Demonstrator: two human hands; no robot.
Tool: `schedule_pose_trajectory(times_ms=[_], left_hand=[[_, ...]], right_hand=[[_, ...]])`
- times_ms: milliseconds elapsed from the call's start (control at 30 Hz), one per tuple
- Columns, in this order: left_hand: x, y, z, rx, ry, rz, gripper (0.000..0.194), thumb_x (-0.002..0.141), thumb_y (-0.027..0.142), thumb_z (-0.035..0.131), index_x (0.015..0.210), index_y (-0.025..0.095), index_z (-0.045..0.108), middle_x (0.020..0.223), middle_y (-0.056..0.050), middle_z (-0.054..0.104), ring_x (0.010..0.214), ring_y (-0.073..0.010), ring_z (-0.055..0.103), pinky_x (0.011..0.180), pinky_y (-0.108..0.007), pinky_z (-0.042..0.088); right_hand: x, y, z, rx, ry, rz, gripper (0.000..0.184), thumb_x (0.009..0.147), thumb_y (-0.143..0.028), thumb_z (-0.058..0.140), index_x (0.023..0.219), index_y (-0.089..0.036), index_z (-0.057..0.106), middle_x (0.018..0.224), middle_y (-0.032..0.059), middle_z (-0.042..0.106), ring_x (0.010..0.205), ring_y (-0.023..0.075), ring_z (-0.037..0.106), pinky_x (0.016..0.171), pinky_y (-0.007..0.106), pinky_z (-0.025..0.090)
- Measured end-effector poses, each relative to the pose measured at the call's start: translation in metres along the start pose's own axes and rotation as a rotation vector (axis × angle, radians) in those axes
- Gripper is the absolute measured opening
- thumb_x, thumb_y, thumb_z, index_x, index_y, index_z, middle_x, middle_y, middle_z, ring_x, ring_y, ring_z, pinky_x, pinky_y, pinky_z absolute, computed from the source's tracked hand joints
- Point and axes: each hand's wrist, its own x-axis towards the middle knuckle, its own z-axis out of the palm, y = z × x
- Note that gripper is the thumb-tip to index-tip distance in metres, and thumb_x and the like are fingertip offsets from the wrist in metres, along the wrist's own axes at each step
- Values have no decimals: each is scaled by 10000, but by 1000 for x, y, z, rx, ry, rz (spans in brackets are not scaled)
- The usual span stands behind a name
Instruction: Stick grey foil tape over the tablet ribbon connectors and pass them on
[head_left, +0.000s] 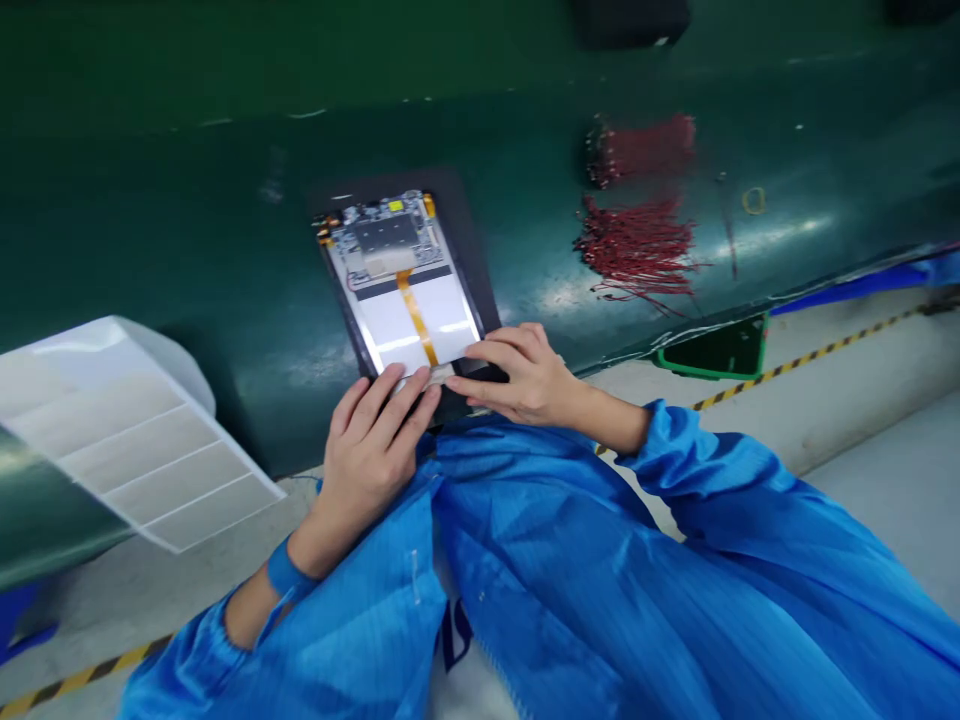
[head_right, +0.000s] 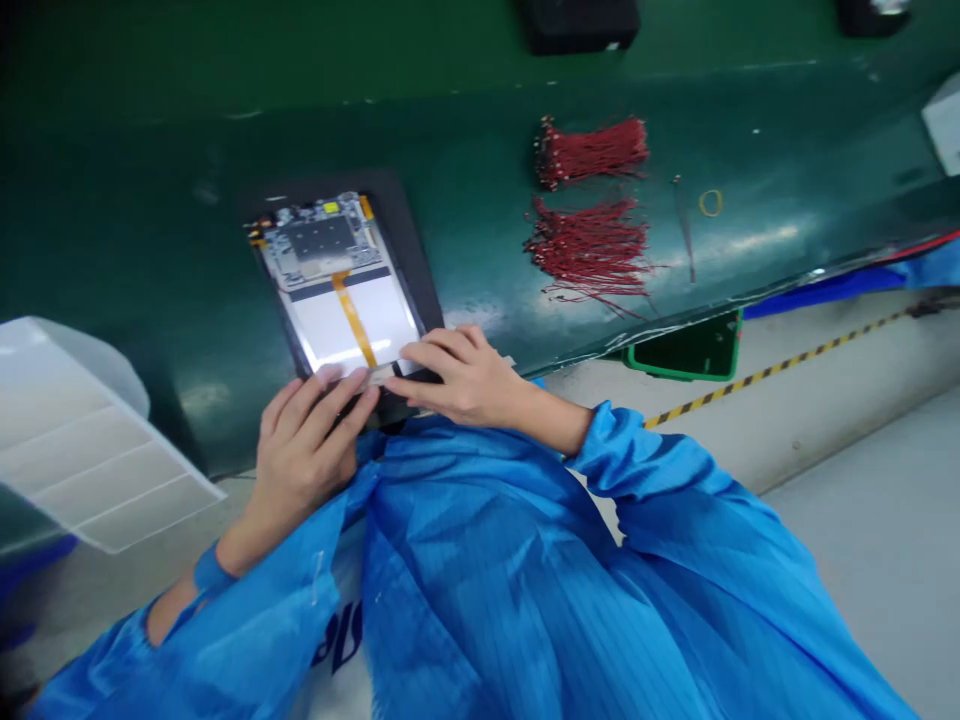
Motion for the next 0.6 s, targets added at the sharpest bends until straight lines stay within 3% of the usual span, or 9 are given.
schedule_pose_trajectory(times_ms=[67,133,267,333,467,600], left_hand=[[1,-1,-2,3,-47,52,676,965,32,573,1616,194,490,1528,-119,630,1550,-276,474,1327,-462,287],[4,-2,-4,14,-55,61,695,971,27,566,1640,180,454,1546,-119,610,1574,-269,440,1357,-463,229],[12,0,-2,4,-107,185,719,1010,64,505,1700,108,307,1621,-162,511,1647,-279,273,1383,-456,176],[15,1,6,0,-161,264,749,1017,63,448,1723,83,198,1653,-173,461,1650,-277,251,1394,-439,151],[16,-4,24,-16,-164,236,756,1030,98,378,1744,167,137,1663,-100,470,1652,-223,246,1410,-394,96],[16,-14,30,-13,-106,251,735,1038,156,365,1744,215,166,1617,-55,543,1662,-171,221,1410,-367,99]], right_hand=[[-3,7,-3,-5,-26,-32,359,1090,-463,522,1428,-454,642,1428,37,650,1288,274,501,1035,479,344],[-14,19,-10,0,34,40,331,1090,-441,514,1364,-368,685,1324,57,695,1219,269,530,1016,470,339],[-49,53,-33,-104,323,543,265,1076,-304,470,1088,-204,715,1088,115,698,1080,284,528,966,467,345],[-65,69,-45,-167,327,678,222,1058,-281,489,1072,-192,692,1099,134,674,1068,299,500,920,451,347],[-76,93,-54,-194,208,656,125,1035,-255,558,984,-191,652,1015,114,663,973,275,482,828,396,335],[-74,104,-49,-189,209,559,173,1049,-219,526,903,-203,618,955,94,666,913,248,491,806,373,348]])
